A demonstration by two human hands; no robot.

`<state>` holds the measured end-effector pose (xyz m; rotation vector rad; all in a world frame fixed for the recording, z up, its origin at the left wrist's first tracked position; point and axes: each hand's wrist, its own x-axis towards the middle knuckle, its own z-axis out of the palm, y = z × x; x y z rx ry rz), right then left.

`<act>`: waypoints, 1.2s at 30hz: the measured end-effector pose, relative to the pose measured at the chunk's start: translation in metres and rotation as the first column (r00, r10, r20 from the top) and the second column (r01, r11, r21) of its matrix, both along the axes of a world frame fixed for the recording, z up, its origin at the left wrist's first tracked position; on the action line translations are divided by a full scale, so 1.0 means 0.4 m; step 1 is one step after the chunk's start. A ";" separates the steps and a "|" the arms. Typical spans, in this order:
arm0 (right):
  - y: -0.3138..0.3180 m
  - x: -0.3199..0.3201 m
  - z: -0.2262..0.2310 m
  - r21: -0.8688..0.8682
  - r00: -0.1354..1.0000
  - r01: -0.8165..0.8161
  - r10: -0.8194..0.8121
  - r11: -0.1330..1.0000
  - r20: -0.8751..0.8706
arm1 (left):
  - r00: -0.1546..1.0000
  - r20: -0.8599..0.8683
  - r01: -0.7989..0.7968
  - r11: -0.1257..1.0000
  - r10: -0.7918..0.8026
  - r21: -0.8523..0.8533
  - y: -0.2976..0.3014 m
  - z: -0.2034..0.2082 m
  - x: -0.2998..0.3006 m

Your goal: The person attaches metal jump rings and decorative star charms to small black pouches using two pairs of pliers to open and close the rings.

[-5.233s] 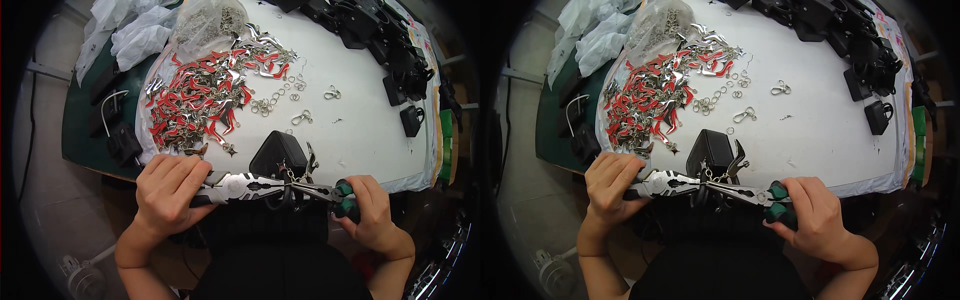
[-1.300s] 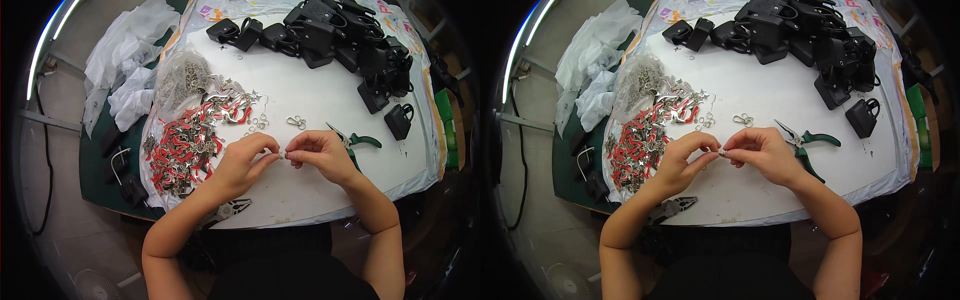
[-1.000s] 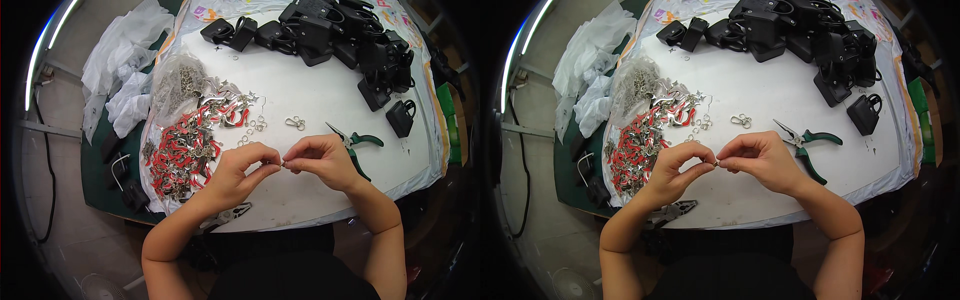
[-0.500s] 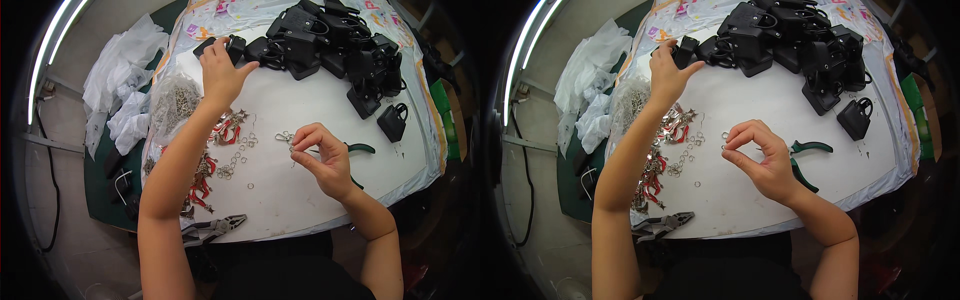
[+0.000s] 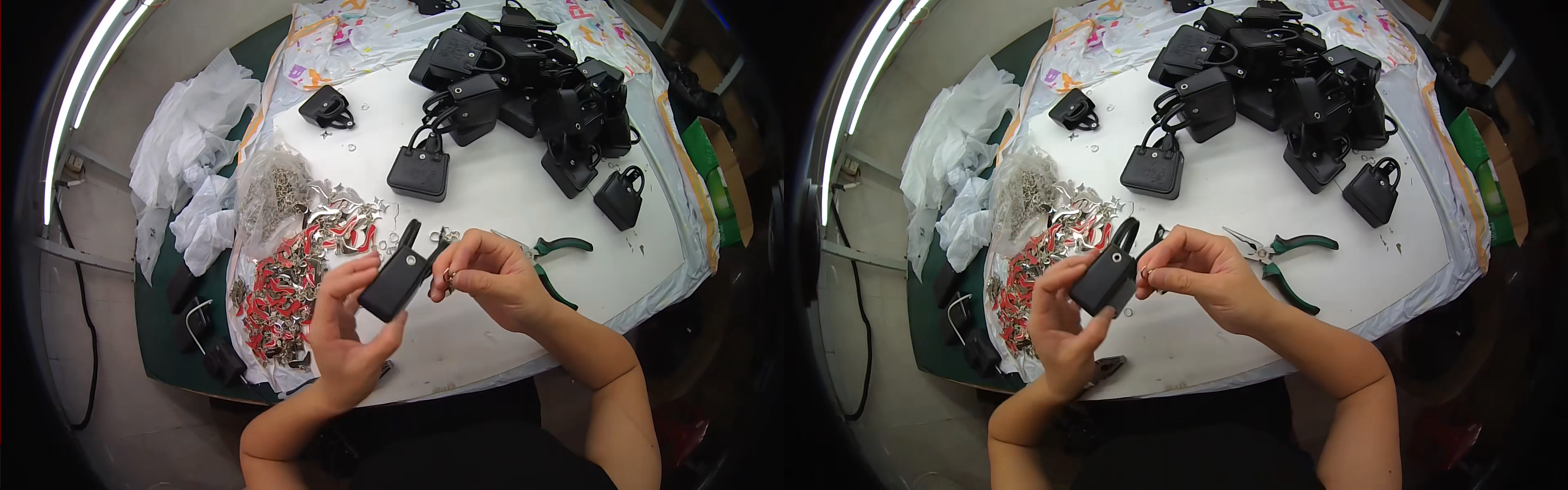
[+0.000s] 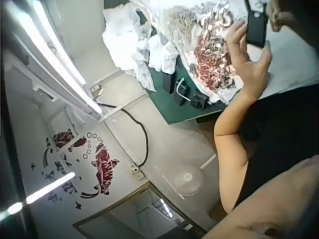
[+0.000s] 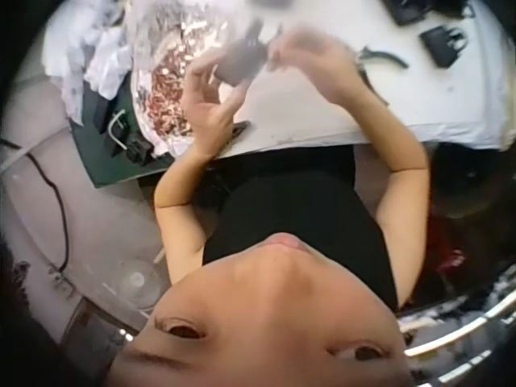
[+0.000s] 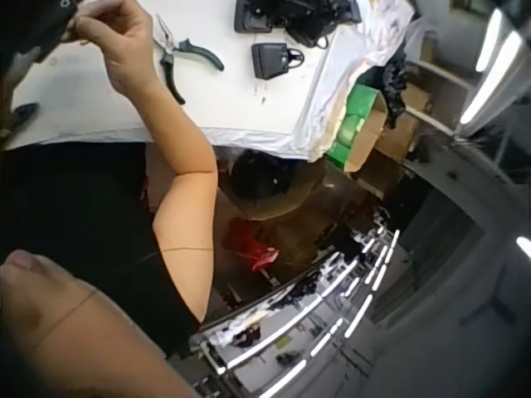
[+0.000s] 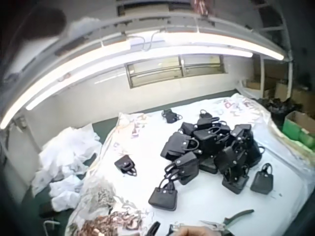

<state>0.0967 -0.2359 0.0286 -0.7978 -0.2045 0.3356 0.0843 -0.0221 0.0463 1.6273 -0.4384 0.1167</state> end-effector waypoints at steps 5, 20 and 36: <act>0.010 -0.019 -0.015 0.032 0.988 -0.150 0.149 0.988 0.034 | 0.886 -0.445 -0.137 0.842 -0.133 -0.523 -0.052 -0.011 -0.087; 0.000 -0.050 0.014 -0.370 0.955 -0.026 0.133 0.929 0.266 | 0.963 -0.258 -0.136 0.969 0.081 -0.205 -0.039 -0.037 -0.105; 0.029 -0.063 -0.003 -0.595 0.770 0.387 0.109 0.705 0.629 | 0.955 0.236 -0.246 0.921 0.178 0.301 -0.005 -0.004 -0.088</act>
